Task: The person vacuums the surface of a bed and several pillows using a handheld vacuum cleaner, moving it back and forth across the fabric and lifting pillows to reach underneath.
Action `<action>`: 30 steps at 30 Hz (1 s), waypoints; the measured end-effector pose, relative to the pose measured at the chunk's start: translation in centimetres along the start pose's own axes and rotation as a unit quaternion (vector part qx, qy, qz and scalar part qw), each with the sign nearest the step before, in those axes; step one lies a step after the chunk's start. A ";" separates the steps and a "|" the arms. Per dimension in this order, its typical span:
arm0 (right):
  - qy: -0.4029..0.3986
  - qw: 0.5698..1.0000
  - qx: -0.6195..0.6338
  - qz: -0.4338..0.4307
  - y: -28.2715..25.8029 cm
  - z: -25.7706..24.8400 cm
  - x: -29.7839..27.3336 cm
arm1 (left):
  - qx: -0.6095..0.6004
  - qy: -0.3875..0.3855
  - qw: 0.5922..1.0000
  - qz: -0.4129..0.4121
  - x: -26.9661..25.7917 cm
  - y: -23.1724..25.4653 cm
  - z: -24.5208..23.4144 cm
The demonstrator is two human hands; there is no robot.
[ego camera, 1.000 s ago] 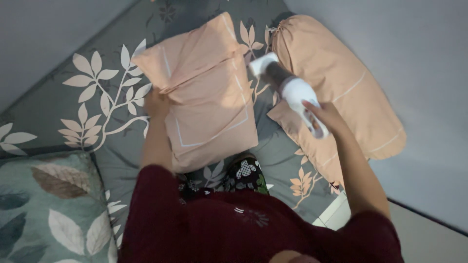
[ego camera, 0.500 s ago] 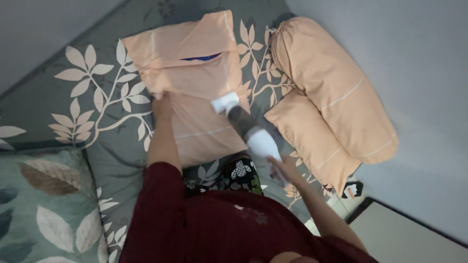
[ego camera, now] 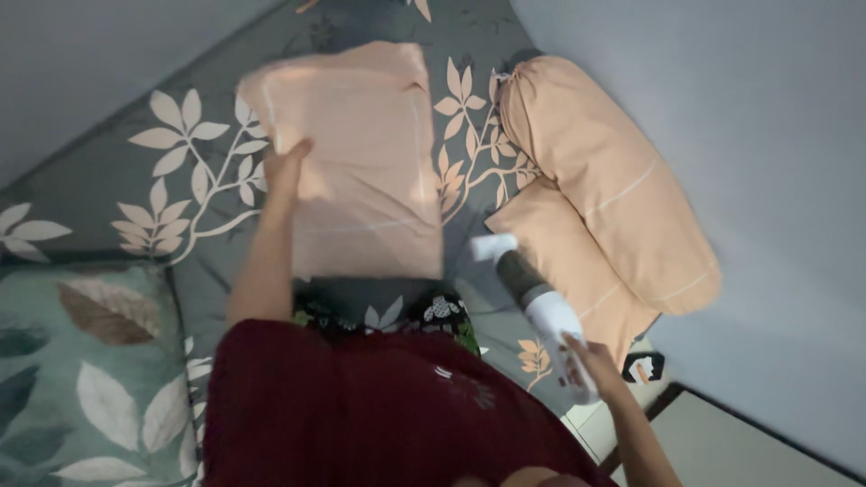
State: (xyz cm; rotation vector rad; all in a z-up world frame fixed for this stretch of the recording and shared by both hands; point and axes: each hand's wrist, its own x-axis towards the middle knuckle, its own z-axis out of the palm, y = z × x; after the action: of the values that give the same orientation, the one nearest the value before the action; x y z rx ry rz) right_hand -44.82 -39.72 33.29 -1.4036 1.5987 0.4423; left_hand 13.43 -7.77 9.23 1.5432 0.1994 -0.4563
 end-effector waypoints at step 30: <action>0.150 0.947 0.254 -0.126 8.2 -2.1 0.2 | 0.144 -0.384 0.912 -0.007 -3.5 -11.6 37.9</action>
State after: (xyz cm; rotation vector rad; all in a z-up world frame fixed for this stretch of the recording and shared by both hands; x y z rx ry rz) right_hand -53.08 -39.09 31.76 -1.2813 1.5890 -0.3357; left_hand -0.43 -44.21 1.24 1.5295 -0.4900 -1.1030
